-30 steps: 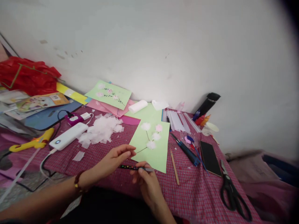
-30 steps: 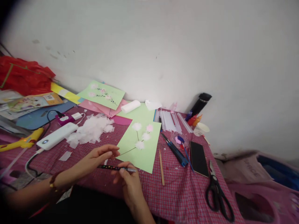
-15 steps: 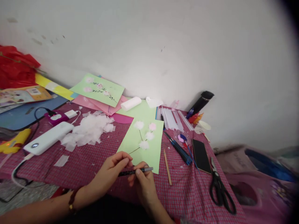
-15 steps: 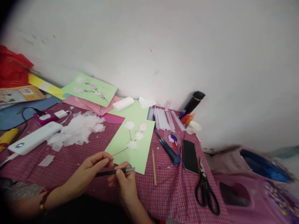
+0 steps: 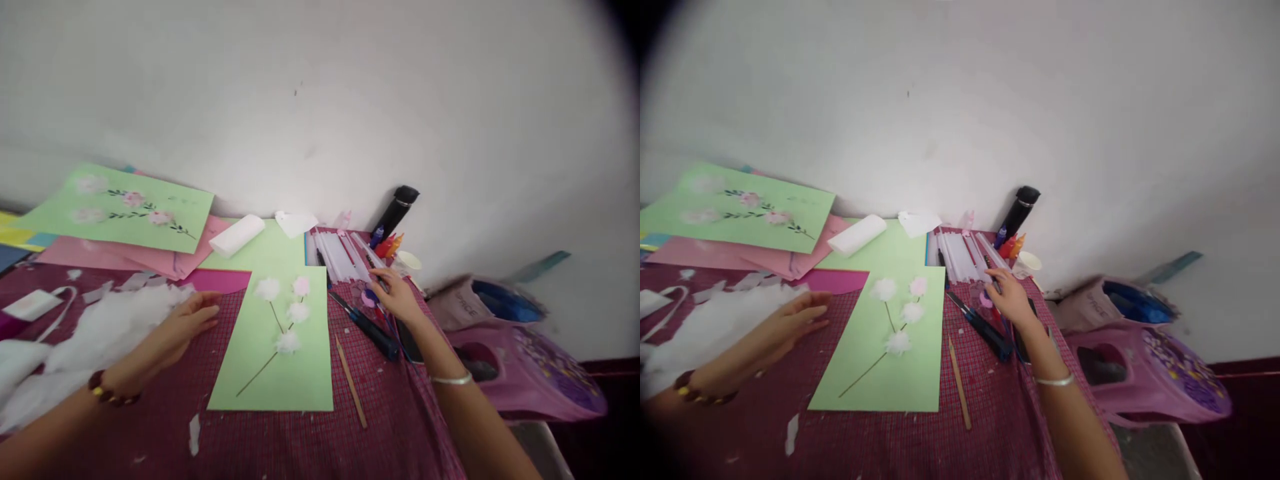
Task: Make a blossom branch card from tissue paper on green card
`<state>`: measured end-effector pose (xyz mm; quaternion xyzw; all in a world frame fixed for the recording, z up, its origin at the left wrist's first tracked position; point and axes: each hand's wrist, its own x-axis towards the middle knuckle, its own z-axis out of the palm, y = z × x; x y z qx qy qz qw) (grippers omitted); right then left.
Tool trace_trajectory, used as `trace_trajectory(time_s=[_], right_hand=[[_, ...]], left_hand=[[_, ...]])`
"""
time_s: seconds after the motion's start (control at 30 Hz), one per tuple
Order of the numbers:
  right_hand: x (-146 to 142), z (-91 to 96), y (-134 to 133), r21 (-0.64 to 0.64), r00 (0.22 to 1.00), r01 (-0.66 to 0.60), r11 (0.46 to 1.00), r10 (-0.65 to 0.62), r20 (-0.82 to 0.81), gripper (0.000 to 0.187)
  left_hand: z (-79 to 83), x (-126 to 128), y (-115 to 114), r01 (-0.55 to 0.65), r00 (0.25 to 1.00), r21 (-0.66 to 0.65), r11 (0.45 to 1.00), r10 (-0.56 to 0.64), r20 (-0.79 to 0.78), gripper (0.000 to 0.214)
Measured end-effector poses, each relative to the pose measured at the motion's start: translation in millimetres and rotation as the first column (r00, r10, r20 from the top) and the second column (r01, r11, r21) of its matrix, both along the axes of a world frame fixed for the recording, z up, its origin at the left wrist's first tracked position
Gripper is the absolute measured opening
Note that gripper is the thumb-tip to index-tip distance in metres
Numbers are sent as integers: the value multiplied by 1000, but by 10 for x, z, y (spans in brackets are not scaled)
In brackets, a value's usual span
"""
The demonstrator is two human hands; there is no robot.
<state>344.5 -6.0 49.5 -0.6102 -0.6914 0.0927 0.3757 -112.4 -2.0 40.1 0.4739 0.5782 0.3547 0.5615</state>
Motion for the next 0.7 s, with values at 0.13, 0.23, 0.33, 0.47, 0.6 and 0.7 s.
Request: trace_trajectory(time_s=[0.13,0.23,0.33,0.47,0.6,0.7], right_hand=[[266,-169,531,-102,997,24,994,-16,77,21],[121,-197,605,-143,996,31,989,-18,92,23],[-285,-109,207,-156,997,4,988,9,83,24],[-946,-92,-758,-412,973,-226,882,189,-129,21],[-1273,-342,-1297,-421,969,-246,873,212,-127,34],[-1330,-442,-1344,-378,981,-192,906,190,-43,37]], left_hand=[[8,115,133,-87,994,-73,994,92,61,43],[28,204,201,-75,995,-115,991,82,51,43],[41,256,232,-37,997,-143,989,46,60,40],[42,299,206,78,986,-162,984,-52,159,34],[-4,322,230,61,981,-168,984,-29,189,38],[-24,350,273,126,980,-218,968,-88,179,37]])
